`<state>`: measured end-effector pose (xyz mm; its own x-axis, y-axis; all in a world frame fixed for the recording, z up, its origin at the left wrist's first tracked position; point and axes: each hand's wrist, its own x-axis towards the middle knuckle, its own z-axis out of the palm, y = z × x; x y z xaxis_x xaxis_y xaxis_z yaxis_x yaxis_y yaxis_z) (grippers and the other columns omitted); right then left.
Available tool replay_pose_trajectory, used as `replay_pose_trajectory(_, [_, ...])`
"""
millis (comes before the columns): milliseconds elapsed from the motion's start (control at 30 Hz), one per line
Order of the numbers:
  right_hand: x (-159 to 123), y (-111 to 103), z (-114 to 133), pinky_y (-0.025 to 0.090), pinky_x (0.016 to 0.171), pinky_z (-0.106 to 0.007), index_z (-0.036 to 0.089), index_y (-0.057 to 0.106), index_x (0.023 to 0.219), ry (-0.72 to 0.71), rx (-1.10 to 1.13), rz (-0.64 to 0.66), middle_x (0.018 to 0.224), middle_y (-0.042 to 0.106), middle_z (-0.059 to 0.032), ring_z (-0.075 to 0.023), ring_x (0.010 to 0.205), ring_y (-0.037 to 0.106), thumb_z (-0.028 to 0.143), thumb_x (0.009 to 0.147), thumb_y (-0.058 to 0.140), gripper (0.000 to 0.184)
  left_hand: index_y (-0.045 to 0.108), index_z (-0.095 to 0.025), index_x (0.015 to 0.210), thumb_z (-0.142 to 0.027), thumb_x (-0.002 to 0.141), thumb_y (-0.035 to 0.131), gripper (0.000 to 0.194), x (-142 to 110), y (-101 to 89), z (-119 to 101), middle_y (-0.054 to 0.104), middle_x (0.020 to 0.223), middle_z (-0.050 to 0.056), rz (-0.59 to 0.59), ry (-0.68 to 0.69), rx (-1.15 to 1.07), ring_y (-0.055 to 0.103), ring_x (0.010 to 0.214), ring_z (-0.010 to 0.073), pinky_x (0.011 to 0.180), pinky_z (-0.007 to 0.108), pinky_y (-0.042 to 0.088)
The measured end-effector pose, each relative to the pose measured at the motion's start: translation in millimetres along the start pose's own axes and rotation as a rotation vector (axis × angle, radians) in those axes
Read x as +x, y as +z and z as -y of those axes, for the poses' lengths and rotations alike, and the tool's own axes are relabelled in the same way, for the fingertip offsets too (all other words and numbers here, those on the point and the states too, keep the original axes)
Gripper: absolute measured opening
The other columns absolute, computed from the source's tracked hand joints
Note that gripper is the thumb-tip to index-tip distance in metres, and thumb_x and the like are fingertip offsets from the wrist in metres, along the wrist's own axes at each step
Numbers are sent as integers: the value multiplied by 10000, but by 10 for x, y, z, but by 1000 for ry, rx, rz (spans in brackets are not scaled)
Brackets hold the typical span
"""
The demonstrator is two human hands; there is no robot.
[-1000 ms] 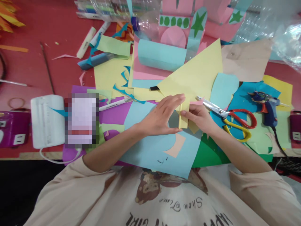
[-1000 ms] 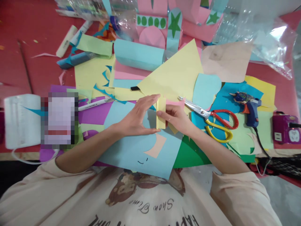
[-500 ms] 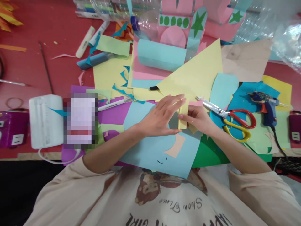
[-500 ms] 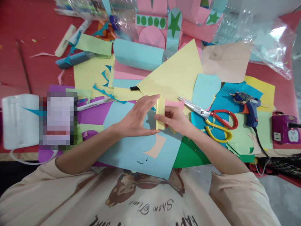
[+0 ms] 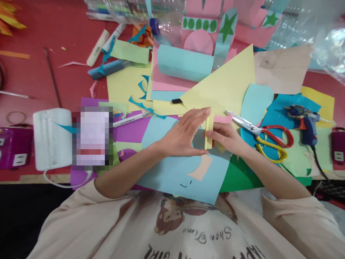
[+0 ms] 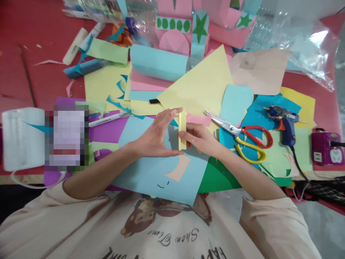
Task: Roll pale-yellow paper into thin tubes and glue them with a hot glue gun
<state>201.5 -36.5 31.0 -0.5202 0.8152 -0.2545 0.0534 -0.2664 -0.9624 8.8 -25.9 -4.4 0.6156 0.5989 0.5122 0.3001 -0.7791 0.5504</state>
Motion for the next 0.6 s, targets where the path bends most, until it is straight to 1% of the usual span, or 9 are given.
replay_pose_trajectory(133, [1, -3, -1, 465, 501, -223, 153, 584, 727, 15, -9, -1, 612, 556, 21, -76, 510, 554, 396, 846, 598, 271, -28, -267, 1517, -656, 794, 556, 1008, 5, -1, -3, 390, 1470, 166, -4, -9, 16, 370, 1367, 300, 1100, 505, 326])
replay_pose_trajectory(267, [1, 2, 12, 455, 492, -225, 159, 585, 723, 24, -27, -9, 611, 553, 24, -73, 503, 546, 412, 839, 596, 279, -6, -252, 1518, -654, 792, 561, 1005, 12, -2, -4, 420, 1446, 170, -19, 0, 34, 393, 1354, 295, 1098, 501, 331])
replay_pose_trajectory(433, [3, 0, 16, 442, 487, -225, 172, 542, 652, 35, -54, -28, 570, 545, 27, -73, 486, 536, 454, 832, 594, 338, 38, -241, 1512, -632, 788, 587, 989, 21, -29, -1, 460, 1409, 174, -49, 7, 68, 439, 1320, 293, 1088, 493, 348])
replay_pose_trajectory(600, [7, -7, 13, 428, 477, -225, 186, 503, 612, 26, -87, -46, 517, 530, 36, -80, 479, 532, 507, 813, 608, 394, 94, -265, 1498, -630, 790, 587, 936, 27, -52, 0, 441, 1427, 162, -6, -15, 61, 430, 1332, 309, 1097, 499, 343])
